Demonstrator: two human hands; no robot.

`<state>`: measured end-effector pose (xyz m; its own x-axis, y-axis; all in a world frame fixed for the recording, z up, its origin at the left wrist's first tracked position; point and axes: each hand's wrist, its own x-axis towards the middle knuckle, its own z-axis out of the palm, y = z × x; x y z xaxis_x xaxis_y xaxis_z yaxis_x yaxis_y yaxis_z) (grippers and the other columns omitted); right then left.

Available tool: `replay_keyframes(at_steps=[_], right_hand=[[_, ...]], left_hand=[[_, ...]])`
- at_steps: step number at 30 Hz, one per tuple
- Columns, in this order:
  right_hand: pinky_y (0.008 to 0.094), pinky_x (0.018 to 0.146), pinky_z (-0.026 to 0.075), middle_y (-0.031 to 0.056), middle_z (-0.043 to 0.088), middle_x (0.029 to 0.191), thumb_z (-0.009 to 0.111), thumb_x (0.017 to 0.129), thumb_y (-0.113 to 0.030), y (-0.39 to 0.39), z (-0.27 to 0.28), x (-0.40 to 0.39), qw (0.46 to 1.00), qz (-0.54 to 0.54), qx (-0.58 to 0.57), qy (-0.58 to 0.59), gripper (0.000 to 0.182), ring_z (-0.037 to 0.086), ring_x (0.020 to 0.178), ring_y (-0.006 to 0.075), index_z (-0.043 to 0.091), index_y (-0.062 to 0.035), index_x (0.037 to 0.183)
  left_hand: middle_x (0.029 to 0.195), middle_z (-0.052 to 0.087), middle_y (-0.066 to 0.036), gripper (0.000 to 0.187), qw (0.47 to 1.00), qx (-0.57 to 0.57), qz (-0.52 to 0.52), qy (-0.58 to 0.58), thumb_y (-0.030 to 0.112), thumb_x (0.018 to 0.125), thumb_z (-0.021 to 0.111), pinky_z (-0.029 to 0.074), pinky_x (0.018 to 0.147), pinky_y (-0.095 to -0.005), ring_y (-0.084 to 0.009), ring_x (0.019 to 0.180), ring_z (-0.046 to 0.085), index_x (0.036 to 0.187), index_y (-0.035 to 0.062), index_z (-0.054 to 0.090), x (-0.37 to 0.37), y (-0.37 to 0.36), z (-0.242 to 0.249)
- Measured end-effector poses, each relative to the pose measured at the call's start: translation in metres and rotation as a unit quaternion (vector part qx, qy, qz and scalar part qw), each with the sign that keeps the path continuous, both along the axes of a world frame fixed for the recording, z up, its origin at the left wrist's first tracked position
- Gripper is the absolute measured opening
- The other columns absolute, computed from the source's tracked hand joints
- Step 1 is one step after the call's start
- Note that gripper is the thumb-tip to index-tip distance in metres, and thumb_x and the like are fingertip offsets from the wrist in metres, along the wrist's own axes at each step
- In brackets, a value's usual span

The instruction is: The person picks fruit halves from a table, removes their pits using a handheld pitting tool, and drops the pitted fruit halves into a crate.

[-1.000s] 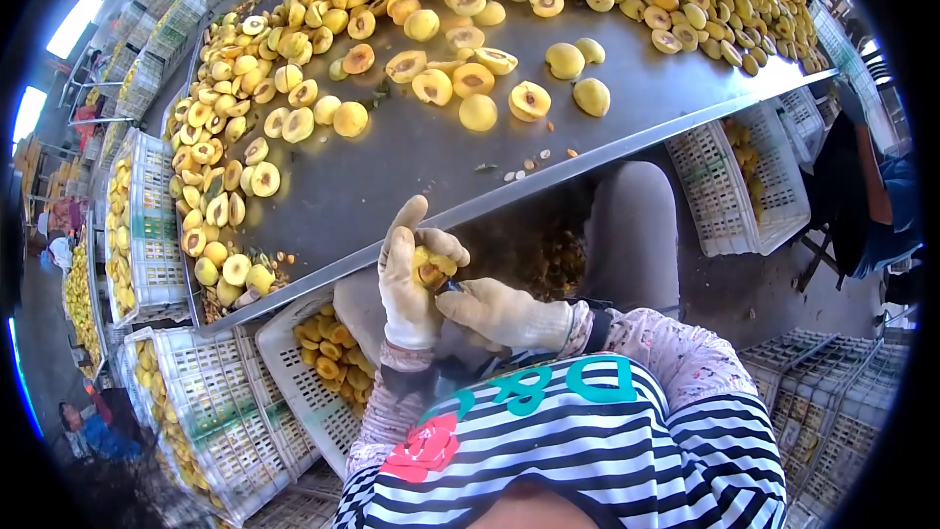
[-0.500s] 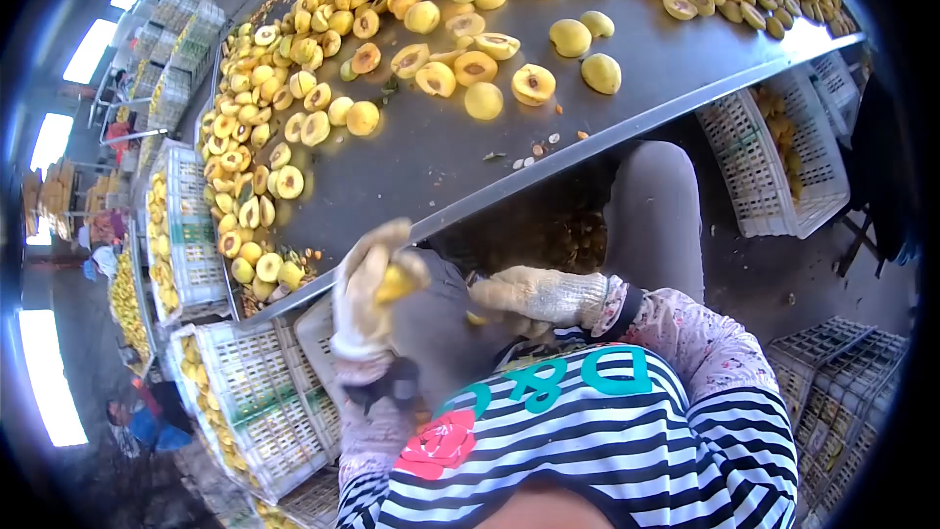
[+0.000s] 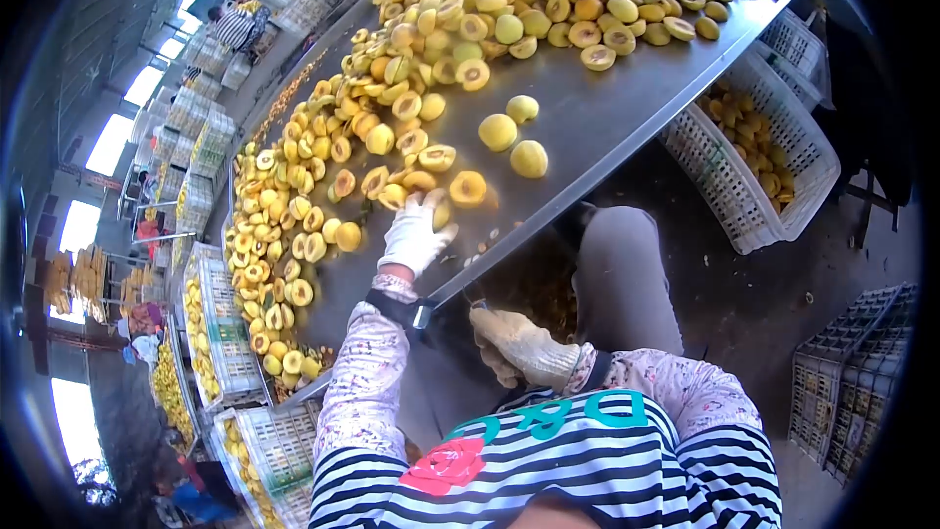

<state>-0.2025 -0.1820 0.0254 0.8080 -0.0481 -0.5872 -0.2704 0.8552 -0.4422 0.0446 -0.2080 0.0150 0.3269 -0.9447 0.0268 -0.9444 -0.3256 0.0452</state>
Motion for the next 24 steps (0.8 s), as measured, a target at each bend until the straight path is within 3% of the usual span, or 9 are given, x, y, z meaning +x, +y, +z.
replay_keyframes(at_steps=[3, 6, 8, 10, 12, 16, 20, 23, 24], right_hand=[[0.027, 0.043, 0.031, -0.0006, 0.042, 0.059, 0.052, 0.1, -0.044, -0.004, 0.006, -0.007, 0.999, -0.038, -0.018, -0.016, 0.035, 0.037, 0.046, 0.0115, 0.05, -0.0137, 0.082], [0.0269, 0.042, 0.031, -0.0003, 0.045, 0.058, 0.05, 0.101, -0.041, -0.014, 0.006, -0.008, 0.996, -0.013, -0.068, -0.049, 0.036, 0.039, 0.045, 0.0113, 0.051, -0.0108, 0.083], [0.027, 0.043, 0.032, -0.0003, 0.048, 0.059, 0.051, 0.101, -0.044, -0.013, 0.0, -0.001, 0.985, 0.024, -0.15, -0.078, 0.038, 0.041, 0.046, 0.011, 0.051, -0.0098, 0.082], [0.0269, 0.044, 0.033, 0.0002, 0.05, 0.06, 0.052, 0.1, -0.045, -0.007, 0.004, 0.005, 0.972, 0.062, -0.203, -0.104, 0.039, 0.043, 0.046, 0.0108, 0.051, -0.0102, 0.081], [0.0276, 0.05, 0.04, 0.0026, 0.058, 0.067, 0.052, 0.1, -0.048, 0.003, 0.008, 0.012, 0.964, 0.105, -0.236, -0.064, 0.042, 0.051, 0.053, 0.0119, 0.058, -0.0083, 0.09], [0.0298, 0.064, 0.047, 0.0054, 0.065, 0.078, 0.052, 0.1, -0.047, 0.025, 0.0, 0.025, 0.942, 0.135, -0.307, -0.003, 0.043, 0.06, 0.067, 0.0143, 0.064, -0.0065, 0.107], [0.0295, 0.076, 0.051, 0.0081, 0.069, 0.087, 0.056, 0.099, -0.041, 0.041, -0.001, 0.035, 0.934, 0.017, -0.355, -0.033, 0.04, 0.065, 0.079, 0.0163, 0.064, -0.0052, 0.116], [0.0293, 0.077, 0.053, 0.0099, 0.07, 0.089, 0.066, 0.096, -0.027, 0.041, 0.01, 0.042, 0.891, -0.073, -0.442, -0.078, 0.031, 0.068, 0.083, 0.0184, 0.063, -0.0048, 0.116], [0.03, 0.074, 0.053, 0.0105, 0.07, 0.088, 0.068, 0.094, -0.025, 0.036, 0.021, 0.047, 0.848, -0.073, -0.52, -0.075, 0.03, 0.07, 0.082, 0.02, 0.063, -0.005, 0.115]], left_hand=[[0.125, 0.063, -0.02, 0.054, 0.991, 0.051, 0.017, 0.123, 0.03, 0.082, 0.074, 0.049, 0.101, -0.041, -0.036, 0.116, 0.061, 0.129, 0.0095, 0.058, 0.0, -0.005, 0.013], [0.124, 0.064, -0.017, 0.058, 0.705, -0.125, 0.065, 0.695, 0.027, 0.083, 0.075, 0.057, 0.089, -0.0381, -0.0294, 0.104, 0.068, 0.133, 0.0055, 0.054, -0.006, 0.045, 0.017], [0.128, 0.062, -0.02, 0.061, 0.506, -0.168, 0.043, 0.845, 0.024, 0.084, 0.074, 0.057, 0.09, -0.0427, -0.0322, 0.104, 0.068, 0.137, 0.0023, 0.052, -0.032, 0.083, 0.035], [0.127, 0.062, -0.02, 0.052, 0.42, -0.219, 0.042, 0.88, 0.025, 0.091, 0.067, 0.057, 0.092, -0.0412, -0.0308, 0.103, 0.068, 0.137, 0.0034, 0.052, -0.06, 0.109, 0.03], [0.119, 0.065, -0.016, 0.037, 0.468, -0.279, 0.152, 0.824, 0.025, 0.098, 0.059, 0.056, 0.088, -0.0362, -0.0238, 0.098, 0.066, 0.128, 0.0036, 0.056, -0.082, 0.125, 0.026], [0.109, 0.065, -0.012, 0.032, 0.691, -0.354, 0.167, 0.608, 0.03, 0.105, 0.048, 0.056, 0.08, -0.0298, -0.0177, 0.095, 0.063, 0.116, 0.0014, 0.057, -0.103, 0.138, 0.026], [0.105, 0.068, -0.015, 0.046, 0.585, -0.436, 0.19, 0.657, 0.04, 0.109, 0.032, 0.054, 0.083, -0.0309, -0.0215, 0.095, 0.065, 0.114, 0.0016, 0.057, -0.103, 0.145, 0.024], [0.107, 0.067, -0.013, 0.043, 0.73, -0.396, 0.141, 0.539, 0.038, 0.109, 0.035, 0.052, 0.084, -0.0297, -0.0203, 0.097, 0.064, 0.115, 0.0011, 0.057, -0.094, 0.163, 0.021], [0.107, 0.067, -0.011, 0.042, 0.716, -0.406, 0.139, 0.551, 0.037, 0.109, 0.036, 0.051, 0.085, -0.0294, -0.0191, 0.098, 0.063, 0.115, 0.0011, 0.058, -0.095, 0.167, 0.017]])
